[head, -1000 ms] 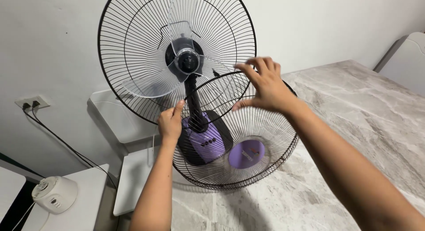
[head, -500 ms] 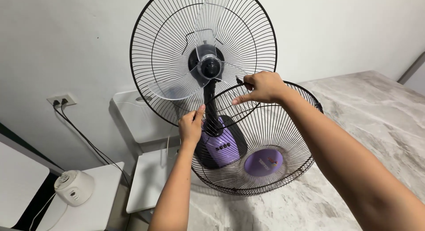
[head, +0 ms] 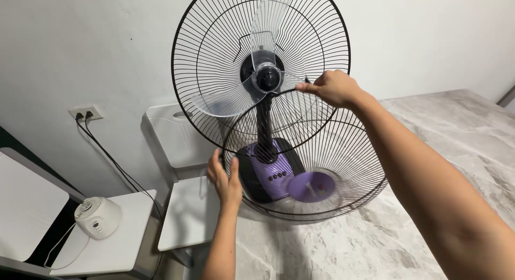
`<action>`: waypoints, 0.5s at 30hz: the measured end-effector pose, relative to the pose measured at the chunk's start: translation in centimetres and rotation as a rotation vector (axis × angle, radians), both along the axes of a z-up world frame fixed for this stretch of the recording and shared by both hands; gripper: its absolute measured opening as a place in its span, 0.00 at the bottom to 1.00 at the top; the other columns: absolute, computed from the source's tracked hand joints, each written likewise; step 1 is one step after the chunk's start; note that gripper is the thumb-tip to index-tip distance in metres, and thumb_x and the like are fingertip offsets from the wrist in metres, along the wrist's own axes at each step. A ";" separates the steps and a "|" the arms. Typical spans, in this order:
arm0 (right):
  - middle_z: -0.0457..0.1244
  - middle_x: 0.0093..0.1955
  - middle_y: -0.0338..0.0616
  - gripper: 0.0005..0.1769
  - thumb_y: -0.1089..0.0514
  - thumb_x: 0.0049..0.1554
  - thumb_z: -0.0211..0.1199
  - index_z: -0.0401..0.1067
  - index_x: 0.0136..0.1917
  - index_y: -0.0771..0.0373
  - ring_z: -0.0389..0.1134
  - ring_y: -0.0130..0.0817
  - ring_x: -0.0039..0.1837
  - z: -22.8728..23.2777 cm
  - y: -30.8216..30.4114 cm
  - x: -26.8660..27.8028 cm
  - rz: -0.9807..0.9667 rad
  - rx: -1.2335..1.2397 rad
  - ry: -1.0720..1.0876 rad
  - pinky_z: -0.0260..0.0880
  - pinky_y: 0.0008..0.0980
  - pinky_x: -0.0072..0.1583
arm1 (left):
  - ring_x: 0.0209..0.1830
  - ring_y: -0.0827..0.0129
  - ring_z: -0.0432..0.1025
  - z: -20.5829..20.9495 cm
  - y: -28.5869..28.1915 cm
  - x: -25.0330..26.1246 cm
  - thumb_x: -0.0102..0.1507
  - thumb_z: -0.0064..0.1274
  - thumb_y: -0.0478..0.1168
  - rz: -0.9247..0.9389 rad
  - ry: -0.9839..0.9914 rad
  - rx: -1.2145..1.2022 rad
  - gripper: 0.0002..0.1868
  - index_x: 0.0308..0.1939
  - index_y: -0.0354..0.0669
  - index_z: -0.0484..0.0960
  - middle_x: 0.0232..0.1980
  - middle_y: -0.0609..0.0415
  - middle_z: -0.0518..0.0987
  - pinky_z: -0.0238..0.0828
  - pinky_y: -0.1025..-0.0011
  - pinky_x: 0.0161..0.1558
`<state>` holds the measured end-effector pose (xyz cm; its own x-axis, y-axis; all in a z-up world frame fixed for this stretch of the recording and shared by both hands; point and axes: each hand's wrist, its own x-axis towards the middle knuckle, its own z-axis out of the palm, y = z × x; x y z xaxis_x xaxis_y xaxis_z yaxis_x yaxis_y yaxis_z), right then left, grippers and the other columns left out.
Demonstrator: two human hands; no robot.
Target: The person assembles a standing fan by attaching the fan blades to the motor hub, securing them with a nut, and then attaching the front protective cage. The person handles the fan blades, nut, and cage by hand.
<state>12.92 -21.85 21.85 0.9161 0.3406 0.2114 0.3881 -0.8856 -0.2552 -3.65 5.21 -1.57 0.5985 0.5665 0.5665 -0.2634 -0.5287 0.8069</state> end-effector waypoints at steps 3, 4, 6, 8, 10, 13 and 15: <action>0.55 0.24 0.44 0.49 0.17 0.54 0.56 0.63 0.24 0.66 0.60 0.38 0.31 0.9 -1.5 -0.1 -0.059 0.201 0.010 0.69 0.49 0.41 | 0.76 0.45 0.51 -5.0 0.6 -0.4 0.69 0.45 0.61 0.190 -0.039 -0.010 0.39 0.74 0.37 0.60 0.76 0.38 0.59 0.45 0.50 0.72; 0.54 0.22 0.42 0.46 0.18 0.54 0.57 0.62 0.22 0.63 0.59 0.35 0.29 1.2 -1.8 -0.1 -0.052 0.265 0.008 0.68 0.45 0.39 | 0.76 0.45 0.51 -7.6 0.5 -0.3 0.68 0.45 0.62 0.214 -0.013 -0.153 0.40 0.74 0.37 0.60 0.75 0.39 0.59 0.47 0.51 0.72; 0.52 0.19 0.38 0.42 0.22 0.54 0.58 0.62 0.18 0.58 0.58 0.28 0.25 1.9 -2.6 -0.4 -0.038 0.391 0.008 0.65 0.37 0.34 | 0.76 0.47 0.51 -13.7 0.3 0.2 0.69 0.41 0.65 0.267 0.078 -0.495 0.41 0.75 0.38 0.60 0.77 0.40 0.57 0.50 0.53 0.70; 0.46 0.20 0.35 0.43 0.23 0.56 0.60 0.54 0.21 0.57 0.47 0.27 0.26 2.5 -3.1 -0.8 -0.028 0.467 0.024 0.53 0.36 0.33 | 0.72 0.40 0.45 -20.2 -1.0 0.9 0.71 0.39 0.72 0.185 0.110 -1.085 0.45 0.75 0.37 0.65 0.78 0.31 0.54 0.42 0.47 0.68; 0.44 0.20 0.33 0.44 0.24 0.57 0.61 0.50 0.21 0.57 0.41 0.26 0.26 3.0 -3.0 -1.1 0.006 0.521 0.030 0.46 0.34 0.31 | 0.62 0.43 0.52 -24.9 -3.6 1.2 0.68 0.35 0.77 0.011 0.174 -1.636 0.49 0.74 0.38 0.66 0.75 0.30 0.58 0.49 0.50 0.63; 0.45 0.19 0.32 0.43 0.24 0.56 0.61 0.53 0.19 0.57 0.42 0.23 0.24 3.7 -2.0 -1.6 0.058 0.529 0.008 0.47 0.32 0.29 | 0.55 0.58 0.67 -27.3 -9.6 1.5 0.65 0.27 0.78 -0.152 0.269 -1.770 0.49 0.73 0.44 0.65 0.70 0.45 0.67 0.66 0.58 0.58; 0.45 0.19 0.33 0.44 0.25 0.57 0.61 0.53 0.18 0.58 0.44 0.23 0.23 4.1 -1.2 -2.1 0.054 0.476 -0.022 0.51 0.31 0.29 | 0.56 0.58 0.68 -26.0 -12.7 2.4 0.66 0.23 0.76 -0.227 0.191 -1.846 0.47 0.71 0.44 0.65 0.68 0.45 0.69 0.64 0.54 0.60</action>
